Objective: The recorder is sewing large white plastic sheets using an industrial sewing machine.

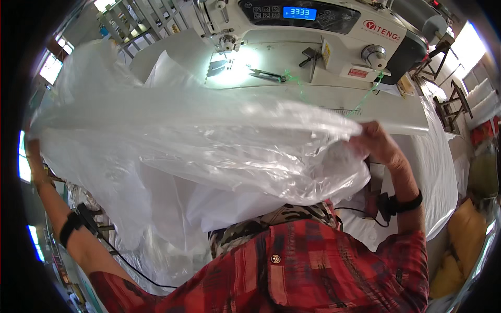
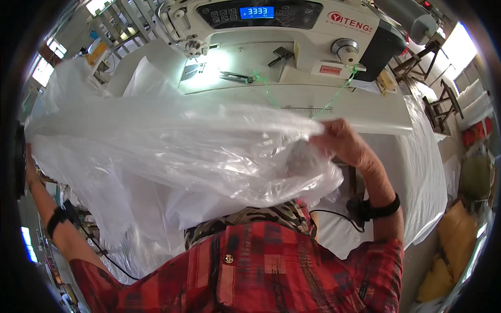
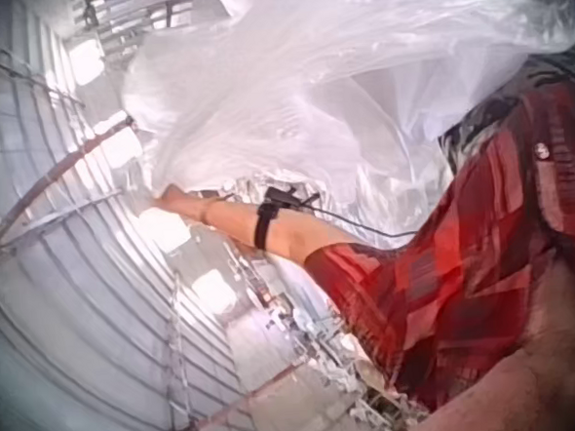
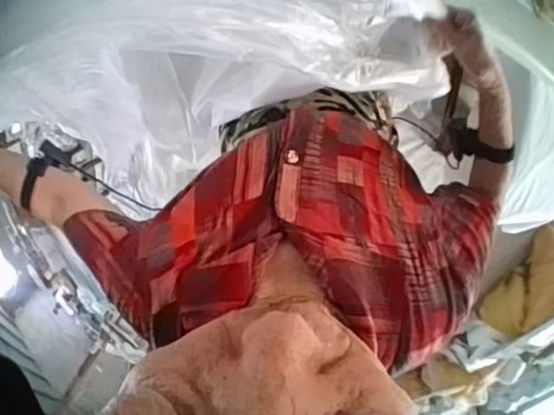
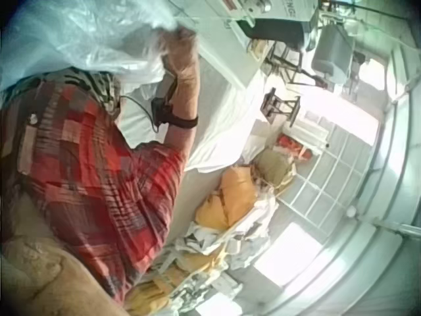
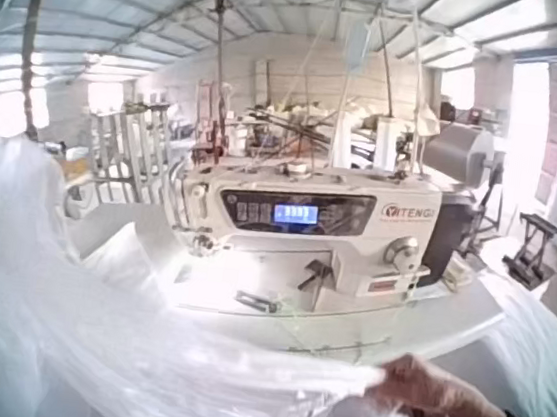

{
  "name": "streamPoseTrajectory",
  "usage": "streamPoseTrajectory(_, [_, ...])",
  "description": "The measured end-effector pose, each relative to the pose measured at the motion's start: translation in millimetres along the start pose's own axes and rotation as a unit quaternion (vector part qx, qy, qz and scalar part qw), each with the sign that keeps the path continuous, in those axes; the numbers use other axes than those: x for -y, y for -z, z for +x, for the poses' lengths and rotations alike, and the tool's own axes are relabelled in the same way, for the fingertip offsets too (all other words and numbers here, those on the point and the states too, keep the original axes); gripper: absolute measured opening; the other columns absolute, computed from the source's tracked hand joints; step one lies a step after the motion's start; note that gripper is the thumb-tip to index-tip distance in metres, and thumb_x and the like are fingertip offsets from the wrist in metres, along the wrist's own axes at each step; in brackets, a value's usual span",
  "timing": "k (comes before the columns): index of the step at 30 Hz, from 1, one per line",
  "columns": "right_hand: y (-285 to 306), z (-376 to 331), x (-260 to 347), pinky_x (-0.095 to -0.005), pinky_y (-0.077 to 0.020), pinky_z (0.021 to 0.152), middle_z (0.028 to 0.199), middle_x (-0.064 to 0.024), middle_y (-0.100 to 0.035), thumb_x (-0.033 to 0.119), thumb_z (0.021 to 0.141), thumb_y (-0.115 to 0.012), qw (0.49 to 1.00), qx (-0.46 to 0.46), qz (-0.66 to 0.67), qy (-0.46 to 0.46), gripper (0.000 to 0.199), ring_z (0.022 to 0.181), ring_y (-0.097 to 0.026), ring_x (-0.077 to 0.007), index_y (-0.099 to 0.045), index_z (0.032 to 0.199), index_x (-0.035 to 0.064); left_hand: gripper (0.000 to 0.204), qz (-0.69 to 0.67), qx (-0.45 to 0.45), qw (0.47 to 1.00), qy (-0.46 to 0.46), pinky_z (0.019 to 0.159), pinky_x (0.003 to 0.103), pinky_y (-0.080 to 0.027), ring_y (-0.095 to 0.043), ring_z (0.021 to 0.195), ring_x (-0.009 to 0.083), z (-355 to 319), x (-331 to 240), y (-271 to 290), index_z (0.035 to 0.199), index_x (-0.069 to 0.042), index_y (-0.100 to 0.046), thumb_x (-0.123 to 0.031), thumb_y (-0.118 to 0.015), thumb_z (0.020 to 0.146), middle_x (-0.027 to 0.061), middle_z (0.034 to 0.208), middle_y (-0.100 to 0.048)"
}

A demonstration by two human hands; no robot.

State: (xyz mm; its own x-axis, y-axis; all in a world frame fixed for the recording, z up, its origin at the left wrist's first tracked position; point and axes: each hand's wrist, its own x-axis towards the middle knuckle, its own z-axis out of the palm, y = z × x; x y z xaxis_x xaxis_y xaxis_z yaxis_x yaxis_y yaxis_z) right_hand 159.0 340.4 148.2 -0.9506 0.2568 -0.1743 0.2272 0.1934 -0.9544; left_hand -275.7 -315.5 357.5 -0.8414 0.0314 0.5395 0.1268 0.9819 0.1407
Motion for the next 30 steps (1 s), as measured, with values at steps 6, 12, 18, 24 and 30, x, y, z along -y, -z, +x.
streamPoseTrajectory(6, [-52.3,41.5,138.0,-0.0301,-0.0428,0.050,0.057,-0.0035,-0.052,0.026,0.092,-0.062,0.965,-0.049,-0.173,0.191,0.032,0.052,-0.053,-0.0105,-0.060,0.078,-0.0027,0.058,-0.205,-0.089,0.881,-0.416,0.108,0.034,-0.038,-0.046,0.131,0.0236,-69.8,-206.0,54.9,0.136,-0.001,-0.049,-0.041,-0.054,0.094,0.0120,0.143,-0.048])
streamPoseTrajectory(12, [-105.5,80.8,188.2,-0.0243,-0.0432,0.052,0.066,0.0014,-0.058,0.022,0.090,-0.068,0.920,0.046,-0.091,0.377,0.025,0.057,-0.051,-0.0047,-0.064,0.096,-0.0015,0.045,-0.476,0.180,0.752,-0.419,0.078,0.023,-0.045,-0.057,0.094,0.0107,-171.1,-346.6,-1.8,0.127,0.002,-0.056,-0.022,-0.063,0.091,0.0069,0.107,-0.063])
streamPoseTrajectory(18, [-101.2,94.7,121.7,-0.0310,-0.0472,0.065,0.079,-0.0084,-0.067,0.031,0.090,-0.062,0.937,0.198,-0.154,0.244,0.040,0.071,-0.056,-0.0113,-0.063,0.110,-0.0031,0.037,-0.543,0.082,0.795,-0.258,0.064,0.020,-0.036,-0.049,0.074,0.0057,-107.6,-264.1,-2.3,0.121,0.002,-0.059,-0.019,-0.063,0.091,0.0014,0.089,-0.060])
streamPoseTrajectory(24, [-75.5,72.0,53.9,-0.0442,-0.0414,0.062,0.071,-0.0229,-0.057,0.033,0.072,-0.066,0.866,0.310,-0.189,0.343,0.041,0.065,-0.049,-0.0357,-0.058,0.080,-0.0063,0.042,-0.337,0.052,0.933,-0.116,0.079,0.024,-0.036,-0.048,0.093,0.0112,-36.9,-86.1,-4.9,0.129,0.002,-0.052,-0.020,-0.058,0.094,0.0056,0.107,-0.055])
streamPoseTrajectory(30, [-49.8,61.9,38.0,-0.0419,-0.0416,0.061,0.067,-0.0195,-0.057,0.027,0.076,-0.063,0.861,0.298,-0.375,0.172,0.030,0.059,-0.050,-0.0332,-0.060,0.076,-0.0029,0.046,-0.048,0.077,0.995,0.036,0.094,0.028,-0.036,-0.048,0.111,0.0168,14.9,117.0,-7.8,0.136,0.001,-0.046,-0.021,-0.054,0.096,0.0099,0.125,-0.051])
